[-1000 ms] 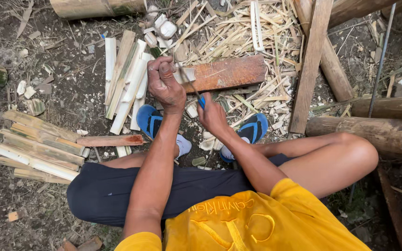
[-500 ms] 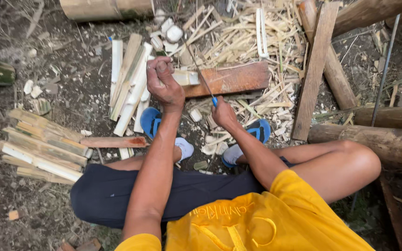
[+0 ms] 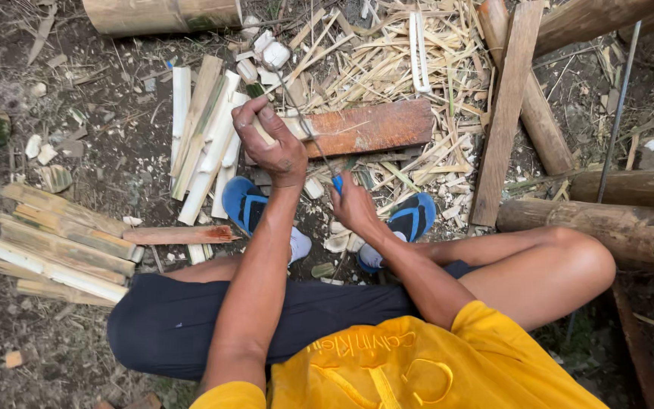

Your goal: The person sits cross-legged on the ground and uses a knife to cut and shape bamboo pieces. They repeatedly pick up bamboo segments, cut them on a wooden block, and place the finished pieces aside.

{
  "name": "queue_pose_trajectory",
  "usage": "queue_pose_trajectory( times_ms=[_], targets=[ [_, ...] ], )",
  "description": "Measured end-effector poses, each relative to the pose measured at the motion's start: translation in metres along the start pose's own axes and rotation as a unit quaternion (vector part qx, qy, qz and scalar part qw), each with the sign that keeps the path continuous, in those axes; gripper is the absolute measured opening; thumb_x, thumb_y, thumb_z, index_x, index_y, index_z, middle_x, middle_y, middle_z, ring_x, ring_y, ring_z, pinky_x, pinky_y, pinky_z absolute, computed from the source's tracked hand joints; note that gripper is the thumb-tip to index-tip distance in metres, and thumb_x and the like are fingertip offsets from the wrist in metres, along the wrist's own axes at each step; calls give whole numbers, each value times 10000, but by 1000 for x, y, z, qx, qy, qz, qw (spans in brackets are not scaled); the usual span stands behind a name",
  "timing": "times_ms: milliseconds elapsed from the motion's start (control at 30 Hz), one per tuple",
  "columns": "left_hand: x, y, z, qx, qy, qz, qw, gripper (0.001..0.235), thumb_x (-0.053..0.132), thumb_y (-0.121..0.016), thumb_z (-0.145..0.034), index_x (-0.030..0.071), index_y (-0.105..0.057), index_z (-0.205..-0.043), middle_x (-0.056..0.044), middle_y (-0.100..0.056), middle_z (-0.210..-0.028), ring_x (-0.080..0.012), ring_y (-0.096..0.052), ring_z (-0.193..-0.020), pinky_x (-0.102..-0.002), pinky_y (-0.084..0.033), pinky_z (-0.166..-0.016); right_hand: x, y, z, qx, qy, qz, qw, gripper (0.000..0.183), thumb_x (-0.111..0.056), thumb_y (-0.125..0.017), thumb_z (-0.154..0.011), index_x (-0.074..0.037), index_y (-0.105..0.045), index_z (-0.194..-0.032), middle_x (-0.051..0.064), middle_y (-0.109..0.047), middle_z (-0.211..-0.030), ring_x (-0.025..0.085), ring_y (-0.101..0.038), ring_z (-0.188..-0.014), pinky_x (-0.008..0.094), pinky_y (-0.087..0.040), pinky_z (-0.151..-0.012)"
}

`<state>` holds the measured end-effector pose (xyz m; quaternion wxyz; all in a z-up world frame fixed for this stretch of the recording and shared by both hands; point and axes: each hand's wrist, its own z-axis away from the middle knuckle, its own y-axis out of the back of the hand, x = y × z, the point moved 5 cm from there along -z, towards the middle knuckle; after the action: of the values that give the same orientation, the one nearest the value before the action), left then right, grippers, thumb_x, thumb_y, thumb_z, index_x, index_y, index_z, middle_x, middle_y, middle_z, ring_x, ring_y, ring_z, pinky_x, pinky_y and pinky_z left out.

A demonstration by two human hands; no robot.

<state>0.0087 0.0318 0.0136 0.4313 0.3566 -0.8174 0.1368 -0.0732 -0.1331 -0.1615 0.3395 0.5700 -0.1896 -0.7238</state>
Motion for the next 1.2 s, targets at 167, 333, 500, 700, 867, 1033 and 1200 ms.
queue_pose_trajectory(
  times_ms=[167, 333, 500, 700, 867, 1033, 1200],
  targets=[
    [-3, -3, -1, -5, 12, -4, 1000, 174, 117, -562, -1102, 43, -507, -1249, -118, -526, -1155, -246, -536, -1080, -397, -451, -1031, 50, -34, -14, 8, -47, -26, 999, 291, -237, -576, -986, -30, -497, -1176, 303, -692, -820, 515, -689, -762, 586, -531, -703],
    [26, 6, -12, -150, -48, 24, 987, 552, 125, -633, -940, -11, -334, -1384, -121, -403, -1060, -229, -406, -972, -403, -364, -969, 76, -32, -30, 17, -17, 5, 1000, 311, -283, -622, -959, -41, -531, -1131, 318, -681, -863, 547, -647, -819, 614, -503, -715],
    [15, 7, -21, -163, -7, 29, 986, 433, 133, -817, -938, 32, -481, -1191, -75, -559, -1023, -181, -566, -935, -355, -499, -875, 33, -2, -3, 3, -59, -11, 998, 353, -285, -607, -979, -28, -469, -1177, 331, -658, -800, 564, -635, -775, 619, -489, -699],
    [-17, -9, -14, -123, 51, 76, 988, 304, 158, -831, -986, 57, -556, -1063, -34, -677, -1021, -176, -677, -910, -323, -563, -849, -39, 23, -2, -8, 10, -112, 994, 375, -259, -508, -988, -41, -410, -1276, 277, -671, -715, 456, -698, -614, 554, -530, -581],
    [-30, -7, -19, -99, 61, 72, 991, 324, 162, -824, -972, 66, -524, -1046, -46, -629, -997, -144, -650, -882, -284, -552, -801, -9, 14, -45, 1, -33, -14, 999, 297, -247, -559, -994, -43, -478, -1195, 284, -684, -790, 473, -680, -709, 563, -522, -640],
    [-34, -6, -31, -95, 100, 74, 988, 314, 126, -832, -964, 48, -537, -1042, -71, -573, -1001, -140, -580, -893, -282, -524, -803, -1, 11, -47, -1, -7, 8, 1000, 267, -234, -610, -979, -57, -527, -1161, 306, -679, -832, 515, -652, -813, 588, -496, -696],
    [-43, -3, -24, -77, 122, 77, 986, 329, 146, -829, -946, 47, -528, -1032, -55, -592, -985, -131, -599, -847, -288, -538, -762, -8, -6, -28, 45, 7, -54, 998, 314, -229, -598, -968, -57, -496, -1210, 308, -671, -822, 524, -660, -811, 593, -499, -702]
  ],
)
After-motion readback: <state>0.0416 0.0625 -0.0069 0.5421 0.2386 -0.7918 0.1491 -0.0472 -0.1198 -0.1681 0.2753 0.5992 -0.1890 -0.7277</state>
